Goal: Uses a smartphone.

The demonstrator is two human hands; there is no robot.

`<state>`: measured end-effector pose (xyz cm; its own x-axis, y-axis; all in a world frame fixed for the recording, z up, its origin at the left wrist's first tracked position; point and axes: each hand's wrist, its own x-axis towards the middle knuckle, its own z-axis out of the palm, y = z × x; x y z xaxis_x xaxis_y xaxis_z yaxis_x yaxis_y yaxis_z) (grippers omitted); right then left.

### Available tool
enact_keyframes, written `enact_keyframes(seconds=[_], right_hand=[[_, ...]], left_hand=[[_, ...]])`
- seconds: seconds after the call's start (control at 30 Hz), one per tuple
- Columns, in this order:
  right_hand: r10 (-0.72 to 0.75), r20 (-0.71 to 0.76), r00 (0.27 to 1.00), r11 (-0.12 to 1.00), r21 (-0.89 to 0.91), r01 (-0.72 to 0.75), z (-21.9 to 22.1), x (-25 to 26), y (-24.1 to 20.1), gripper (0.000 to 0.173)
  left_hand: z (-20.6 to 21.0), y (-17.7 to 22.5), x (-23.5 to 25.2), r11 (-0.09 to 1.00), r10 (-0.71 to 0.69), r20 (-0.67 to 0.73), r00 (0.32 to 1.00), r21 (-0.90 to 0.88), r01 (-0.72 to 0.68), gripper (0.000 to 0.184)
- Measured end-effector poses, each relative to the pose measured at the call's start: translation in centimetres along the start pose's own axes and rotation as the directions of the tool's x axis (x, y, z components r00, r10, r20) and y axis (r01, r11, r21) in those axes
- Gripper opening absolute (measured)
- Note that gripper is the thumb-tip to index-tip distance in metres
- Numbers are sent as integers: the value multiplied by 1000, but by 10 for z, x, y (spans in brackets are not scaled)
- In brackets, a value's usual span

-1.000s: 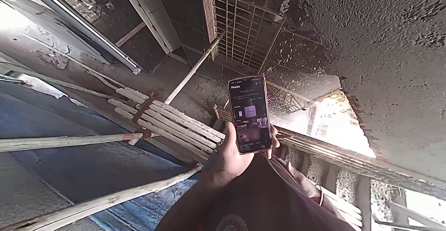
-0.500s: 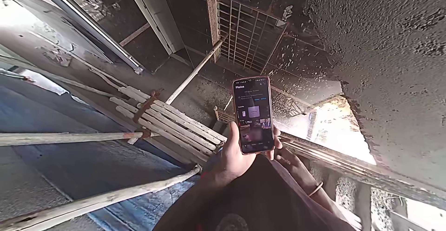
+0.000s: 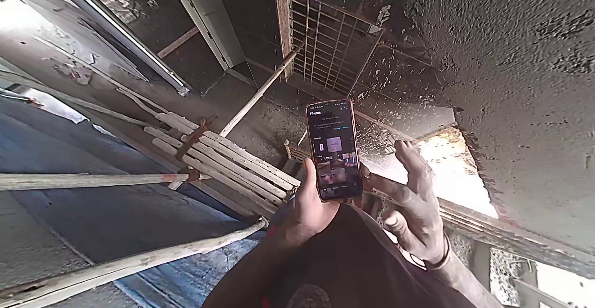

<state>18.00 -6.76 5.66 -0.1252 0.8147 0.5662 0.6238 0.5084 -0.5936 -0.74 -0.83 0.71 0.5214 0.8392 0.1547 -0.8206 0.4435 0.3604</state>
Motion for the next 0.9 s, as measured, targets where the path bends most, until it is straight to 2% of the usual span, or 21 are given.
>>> enact_keyframes(seconds=[0.17, 0.33, 0.43, 0.57, 0.77, 0.9], right_hand=[[-99, 97, 990, 993, -54, 105, 10, 8, 0, 47], [-81, 122, 989, 993, -71, 90, 15, 14, 9, 46], [-46, 106, 993, 992, -110, 58, 16, 24, 14, 52], [-10, 86, 996, 991, -130, 21, 15, 34, 12, 57], [-28, 79, 996, 991, -126, 38, 13, 37, 15, 55], [-26, 50, 998, 985, -167, 34, 12, 40, 15, 63]], left_hand=[[4, 0, -3, 999, 48, -20, 999, -12, -48, 60], [3, 1, -4, 998, 60, -26, 998, -16, -61, 61], [3, 0, -5, 998, 59, -43, 997, -13, -60, 60], [4, 0, -4, 999, 47, 3, 999, -17, -47, 63], [4, -2, -2, 999, 50, 19, 999, 8, -50, 65], [5, -2, -1, 999, 49, 32, 998, 1, -49, 63]])
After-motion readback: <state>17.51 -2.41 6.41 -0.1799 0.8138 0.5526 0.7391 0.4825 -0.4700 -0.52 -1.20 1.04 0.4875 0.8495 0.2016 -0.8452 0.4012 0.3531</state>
